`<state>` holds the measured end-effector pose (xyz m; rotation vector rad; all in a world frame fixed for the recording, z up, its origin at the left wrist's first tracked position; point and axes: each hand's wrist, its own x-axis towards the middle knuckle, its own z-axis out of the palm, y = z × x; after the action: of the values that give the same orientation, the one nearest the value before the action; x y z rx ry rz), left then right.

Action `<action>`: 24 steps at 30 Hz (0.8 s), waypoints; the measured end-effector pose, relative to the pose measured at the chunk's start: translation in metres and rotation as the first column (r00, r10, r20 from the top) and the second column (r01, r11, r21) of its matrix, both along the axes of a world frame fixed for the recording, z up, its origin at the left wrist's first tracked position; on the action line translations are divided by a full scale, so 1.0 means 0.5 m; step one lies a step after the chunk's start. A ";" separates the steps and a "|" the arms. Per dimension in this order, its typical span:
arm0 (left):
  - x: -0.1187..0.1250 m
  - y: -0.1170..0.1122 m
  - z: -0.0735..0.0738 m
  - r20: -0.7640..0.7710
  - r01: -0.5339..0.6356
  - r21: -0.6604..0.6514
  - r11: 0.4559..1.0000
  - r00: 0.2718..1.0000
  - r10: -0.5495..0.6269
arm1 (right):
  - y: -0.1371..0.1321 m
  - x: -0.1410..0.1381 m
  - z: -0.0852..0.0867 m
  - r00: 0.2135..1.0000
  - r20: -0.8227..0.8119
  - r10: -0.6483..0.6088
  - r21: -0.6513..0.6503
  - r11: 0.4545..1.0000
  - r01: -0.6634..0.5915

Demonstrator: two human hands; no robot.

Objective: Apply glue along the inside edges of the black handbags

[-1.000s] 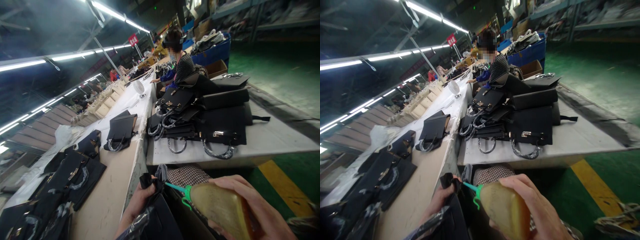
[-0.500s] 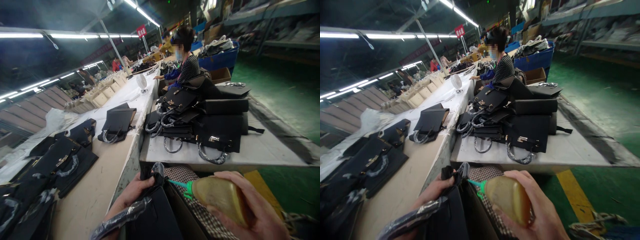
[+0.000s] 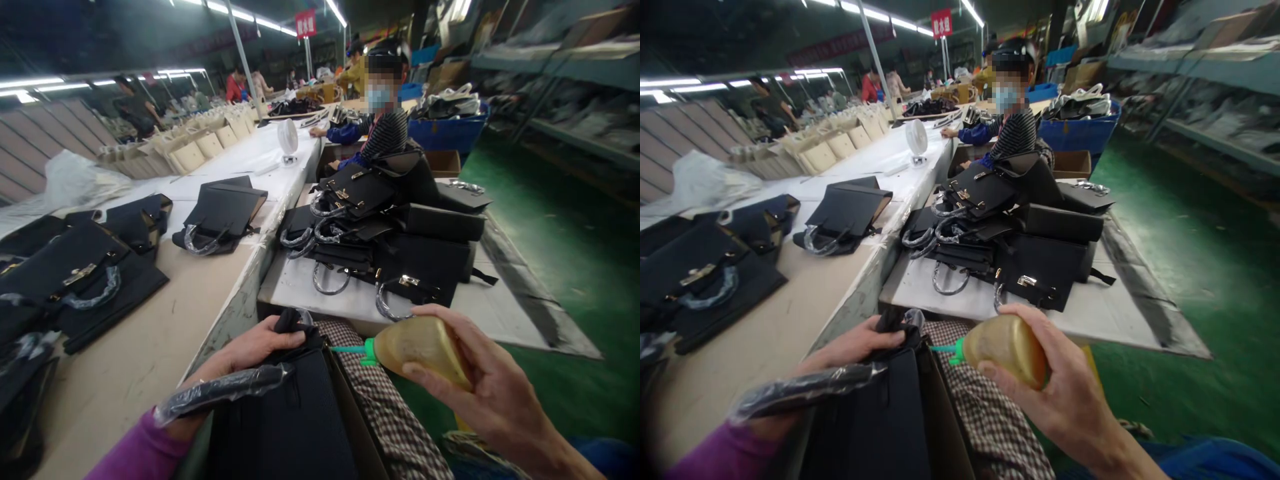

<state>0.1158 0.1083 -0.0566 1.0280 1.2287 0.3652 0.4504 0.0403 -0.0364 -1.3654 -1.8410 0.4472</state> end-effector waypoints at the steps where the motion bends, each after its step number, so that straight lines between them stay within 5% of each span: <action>1: 0.001 0.002 0.004 -0.017 0.013 0.006 1.000 1.000 -0.013 | 0.003 -0.002 0.000 1.000 0.026 0.009 0.020 1.000 -0.009; 14: -0.005 0.013 -0.005 -0.070 0.061 0.038 0.997 0.996 -0.058 | 0.010 -0.006 0.018 0.983 0.129 0.132 0.045 0.989 -0.139; 24: -0.008 0.013 -0.009 -0.051 0.087 0.035 0.996 0.995 -0.086 | 0.009 -0.014 0.020 0.990 0.115 0.087 0.050 0.994 -0.093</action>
<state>0.1119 0.1150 -0.0613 1.1246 1.2211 0.2980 0.4434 0.0449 -0.0264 -1.2978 -1.9984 0.3693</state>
